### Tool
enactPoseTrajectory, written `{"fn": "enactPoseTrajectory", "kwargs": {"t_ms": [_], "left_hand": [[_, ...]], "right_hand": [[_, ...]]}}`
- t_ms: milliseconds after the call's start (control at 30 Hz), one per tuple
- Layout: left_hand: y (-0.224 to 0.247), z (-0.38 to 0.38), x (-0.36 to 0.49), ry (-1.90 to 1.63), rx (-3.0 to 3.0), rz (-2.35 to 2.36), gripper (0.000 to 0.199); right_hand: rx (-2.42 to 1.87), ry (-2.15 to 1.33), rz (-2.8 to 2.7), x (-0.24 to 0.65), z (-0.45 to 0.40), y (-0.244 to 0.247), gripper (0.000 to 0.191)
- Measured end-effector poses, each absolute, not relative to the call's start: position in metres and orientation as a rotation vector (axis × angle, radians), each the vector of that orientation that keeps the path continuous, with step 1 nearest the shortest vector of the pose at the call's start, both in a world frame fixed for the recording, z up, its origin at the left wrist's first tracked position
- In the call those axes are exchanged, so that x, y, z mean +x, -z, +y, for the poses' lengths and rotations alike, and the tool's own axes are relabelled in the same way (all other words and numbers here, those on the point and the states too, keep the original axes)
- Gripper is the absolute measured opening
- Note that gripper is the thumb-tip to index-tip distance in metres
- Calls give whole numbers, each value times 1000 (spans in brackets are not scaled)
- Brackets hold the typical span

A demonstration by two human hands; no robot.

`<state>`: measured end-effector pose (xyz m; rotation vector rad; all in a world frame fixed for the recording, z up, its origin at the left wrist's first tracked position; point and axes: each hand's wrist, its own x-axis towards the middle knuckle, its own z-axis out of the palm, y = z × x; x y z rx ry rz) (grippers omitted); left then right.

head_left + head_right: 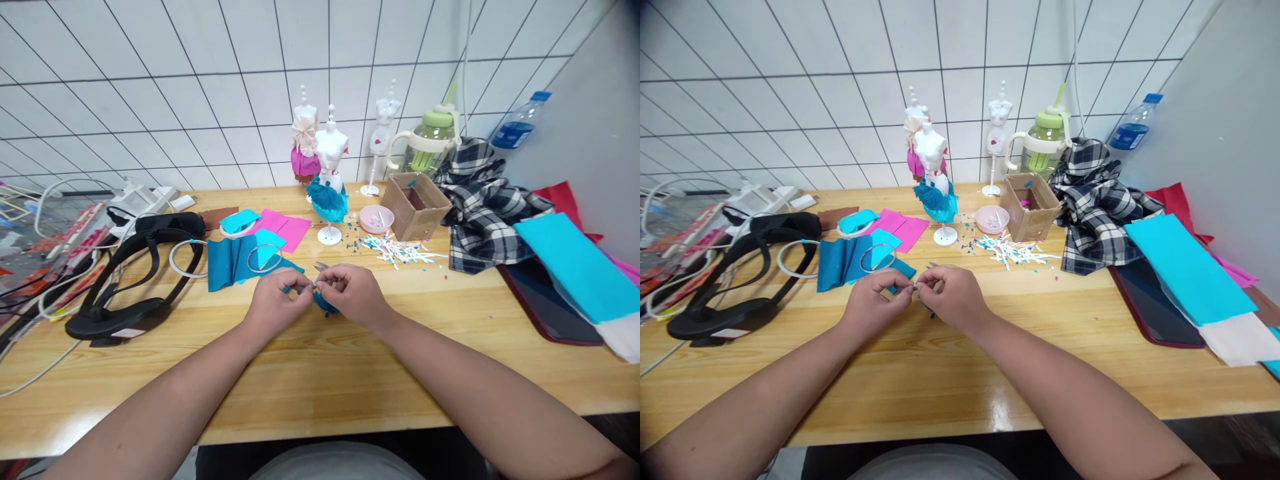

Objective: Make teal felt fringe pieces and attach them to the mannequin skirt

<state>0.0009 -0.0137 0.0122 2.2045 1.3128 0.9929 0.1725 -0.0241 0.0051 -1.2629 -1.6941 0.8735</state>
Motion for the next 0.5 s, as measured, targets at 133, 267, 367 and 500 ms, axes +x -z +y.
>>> {"fn": "enactPoseTrajectory", "kwargs": {"t_ms": [133,267,367,500], "left_hand": [[-12,-12,0,-994,2189,1278,12],[-12,-10,-1,-1011,2172,1257,12],[-12,-10,-1,-1045,2169,1219,12],[-13,-10,-2,-1078,2190,1130,10]], "right_hand": [[-1263,-1012,-1636,174,-22,-6,15],[-1257,-1054,-1587,174,-21,-7,15],[-1273,-1054,-1559,174,-20,-6,13],[-1329,-982,-1525,177,-15,-2,12]]}}
